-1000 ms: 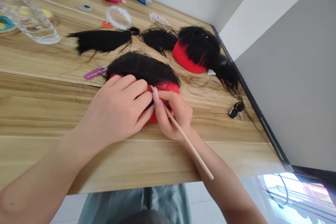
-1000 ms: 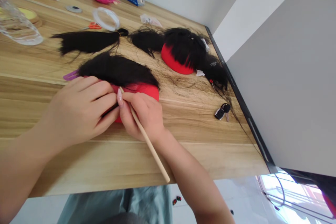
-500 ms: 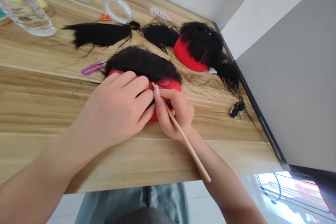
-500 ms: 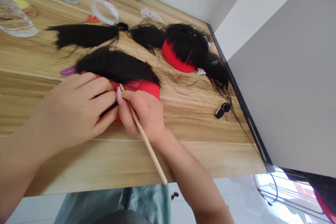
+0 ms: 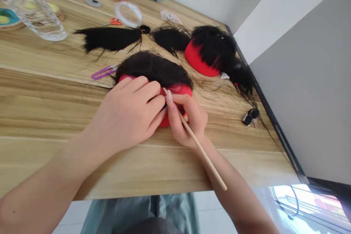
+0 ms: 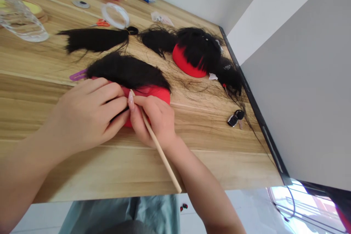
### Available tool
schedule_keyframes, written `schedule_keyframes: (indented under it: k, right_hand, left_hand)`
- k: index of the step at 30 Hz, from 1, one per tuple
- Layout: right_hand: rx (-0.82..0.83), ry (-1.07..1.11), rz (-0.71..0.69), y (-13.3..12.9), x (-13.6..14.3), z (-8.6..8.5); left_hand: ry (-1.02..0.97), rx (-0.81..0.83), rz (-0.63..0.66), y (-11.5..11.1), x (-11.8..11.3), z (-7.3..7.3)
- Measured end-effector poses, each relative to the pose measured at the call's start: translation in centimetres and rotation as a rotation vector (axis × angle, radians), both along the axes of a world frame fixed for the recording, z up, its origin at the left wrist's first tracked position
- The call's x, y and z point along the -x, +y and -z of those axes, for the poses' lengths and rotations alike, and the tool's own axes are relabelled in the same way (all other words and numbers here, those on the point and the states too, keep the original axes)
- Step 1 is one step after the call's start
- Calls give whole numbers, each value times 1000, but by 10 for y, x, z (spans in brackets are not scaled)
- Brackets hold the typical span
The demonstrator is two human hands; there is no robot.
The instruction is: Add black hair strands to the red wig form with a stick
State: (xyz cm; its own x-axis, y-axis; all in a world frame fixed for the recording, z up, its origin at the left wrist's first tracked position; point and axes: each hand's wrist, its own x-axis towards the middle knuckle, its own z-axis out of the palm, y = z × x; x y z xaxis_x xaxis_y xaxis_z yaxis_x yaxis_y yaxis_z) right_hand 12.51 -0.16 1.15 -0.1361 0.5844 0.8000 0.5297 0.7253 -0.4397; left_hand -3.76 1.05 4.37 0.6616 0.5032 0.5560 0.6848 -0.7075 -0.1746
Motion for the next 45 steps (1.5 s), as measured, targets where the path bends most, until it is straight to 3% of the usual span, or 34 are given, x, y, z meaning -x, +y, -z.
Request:
schedule_keyframes:
  k: [14, 32, 37, 45]
  right_hand:
    - [286, 387, -70, -1, 0, -5]
    - [303, 355, -75, -2, -2, -5]
    - [281, 382, -79, 0, -1, -2]
    - [377, 534, -121, 1, 0, -7]
  left_hand:
    - [-43, -22, 45, 5, 2, 4]
    - [-56, -116, -59, 7, 5, 2]
    - [-27, -137, -67, 8, 6, 3]
    - [16, -173, -64, 10, 8, 5]
